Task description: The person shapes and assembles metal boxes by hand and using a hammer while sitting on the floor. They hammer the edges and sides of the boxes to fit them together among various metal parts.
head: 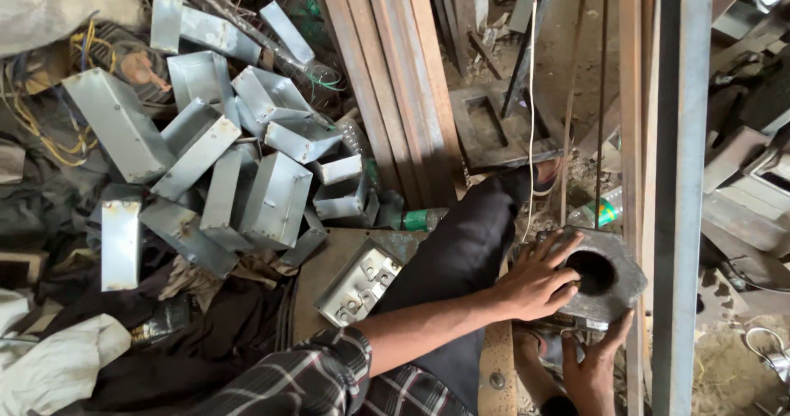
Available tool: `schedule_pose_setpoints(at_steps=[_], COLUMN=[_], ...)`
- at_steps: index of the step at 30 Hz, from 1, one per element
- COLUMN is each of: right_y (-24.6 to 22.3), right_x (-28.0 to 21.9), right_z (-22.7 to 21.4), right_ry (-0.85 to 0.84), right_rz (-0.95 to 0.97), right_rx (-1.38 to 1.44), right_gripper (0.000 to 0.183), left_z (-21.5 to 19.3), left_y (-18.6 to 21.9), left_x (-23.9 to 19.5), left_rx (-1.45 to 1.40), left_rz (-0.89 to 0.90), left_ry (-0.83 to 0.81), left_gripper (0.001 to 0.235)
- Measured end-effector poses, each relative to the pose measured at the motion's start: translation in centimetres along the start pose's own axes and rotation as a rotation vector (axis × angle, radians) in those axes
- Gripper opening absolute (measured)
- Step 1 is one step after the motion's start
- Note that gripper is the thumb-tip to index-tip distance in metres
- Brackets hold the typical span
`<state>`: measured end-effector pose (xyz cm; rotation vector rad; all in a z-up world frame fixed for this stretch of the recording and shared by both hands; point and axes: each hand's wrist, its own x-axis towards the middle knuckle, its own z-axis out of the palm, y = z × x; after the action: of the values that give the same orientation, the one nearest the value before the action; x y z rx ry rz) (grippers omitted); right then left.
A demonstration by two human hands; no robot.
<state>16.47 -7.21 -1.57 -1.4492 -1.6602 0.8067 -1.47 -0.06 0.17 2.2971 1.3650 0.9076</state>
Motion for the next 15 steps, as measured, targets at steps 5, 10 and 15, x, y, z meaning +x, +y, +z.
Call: schedule_pose_setpoints(at_steps=[5, 10, 15], right_y=[0.2, -0.8, -0.7], right_x=[0.0, 0.2, 0.0], right_z=[-0.7, -0.8, -0.8], right_ry=[0.002, -0.019, -0.011], right_rz=[-0.020, 0.108, 0.161], right_rx=[0.006, -0.052, -0.012], right_gripper=[0.107, 0.110, 0.107], left_z=[0.8, 0.4, 1.2], left_y=[-0.1, -0.1, -0.4], left_x=[0.7, 0.6, 0.1], left_rx=[0.018, 0.023, 0.025], left_rz=[-0.001, -0.009, -0.007], left_ry=[-0.046, -0.066, -0.067], left_gripper=[0.031, 0.033, 0.032])
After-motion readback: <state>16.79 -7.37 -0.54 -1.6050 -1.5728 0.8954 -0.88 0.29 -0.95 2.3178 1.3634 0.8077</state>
